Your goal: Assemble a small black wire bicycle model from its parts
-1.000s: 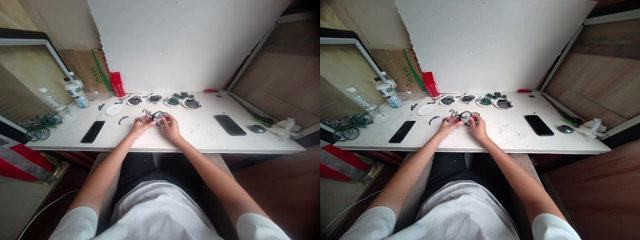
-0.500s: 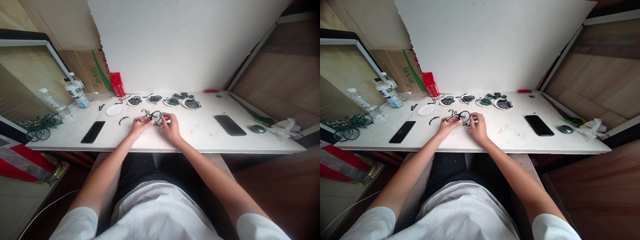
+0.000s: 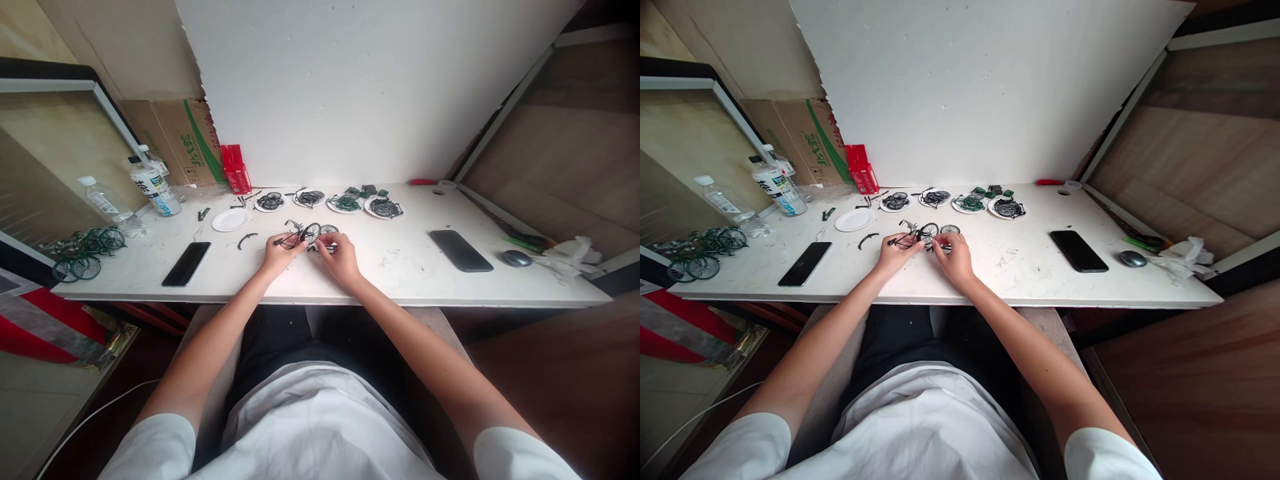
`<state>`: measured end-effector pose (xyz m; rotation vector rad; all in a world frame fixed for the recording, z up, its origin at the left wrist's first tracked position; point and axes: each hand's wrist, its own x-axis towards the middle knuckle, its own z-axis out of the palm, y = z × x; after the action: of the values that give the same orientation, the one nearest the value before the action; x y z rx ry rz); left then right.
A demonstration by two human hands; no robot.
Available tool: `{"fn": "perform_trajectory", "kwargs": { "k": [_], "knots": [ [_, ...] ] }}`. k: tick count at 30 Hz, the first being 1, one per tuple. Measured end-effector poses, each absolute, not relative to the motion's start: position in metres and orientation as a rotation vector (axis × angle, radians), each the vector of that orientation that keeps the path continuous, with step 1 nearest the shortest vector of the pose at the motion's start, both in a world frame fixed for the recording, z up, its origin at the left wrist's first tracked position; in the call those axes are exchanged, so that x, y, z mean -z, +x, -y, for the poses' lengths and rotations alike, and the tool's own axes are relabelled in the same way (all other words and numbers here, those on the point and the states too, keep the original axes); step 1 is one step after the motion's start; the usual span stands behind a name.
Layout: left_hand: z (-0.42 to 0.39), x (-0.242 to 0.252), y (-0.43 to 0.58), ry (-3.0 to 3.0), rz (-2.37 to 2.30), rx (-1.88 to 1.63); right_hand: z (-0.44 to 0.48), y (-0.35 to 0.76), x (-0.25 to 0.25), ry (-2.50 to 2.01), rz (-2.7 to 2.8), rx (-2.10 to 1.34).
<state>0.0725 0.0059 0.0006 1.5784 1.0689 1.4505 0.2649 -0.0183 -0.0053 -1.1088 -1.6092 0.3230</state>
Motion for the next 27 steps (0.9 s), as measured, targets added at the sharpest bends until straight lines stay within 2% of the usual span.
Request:
{"fn": "perform_trajectory", "kwargs": {
  "k": [27],
  "knots": [
    [-0.0011,-0.0004,0.0748,1.737,-0.996,-1.511,0.02,0.2636,0.0027,-1.187,1.619,-0.397]
  ]
}}
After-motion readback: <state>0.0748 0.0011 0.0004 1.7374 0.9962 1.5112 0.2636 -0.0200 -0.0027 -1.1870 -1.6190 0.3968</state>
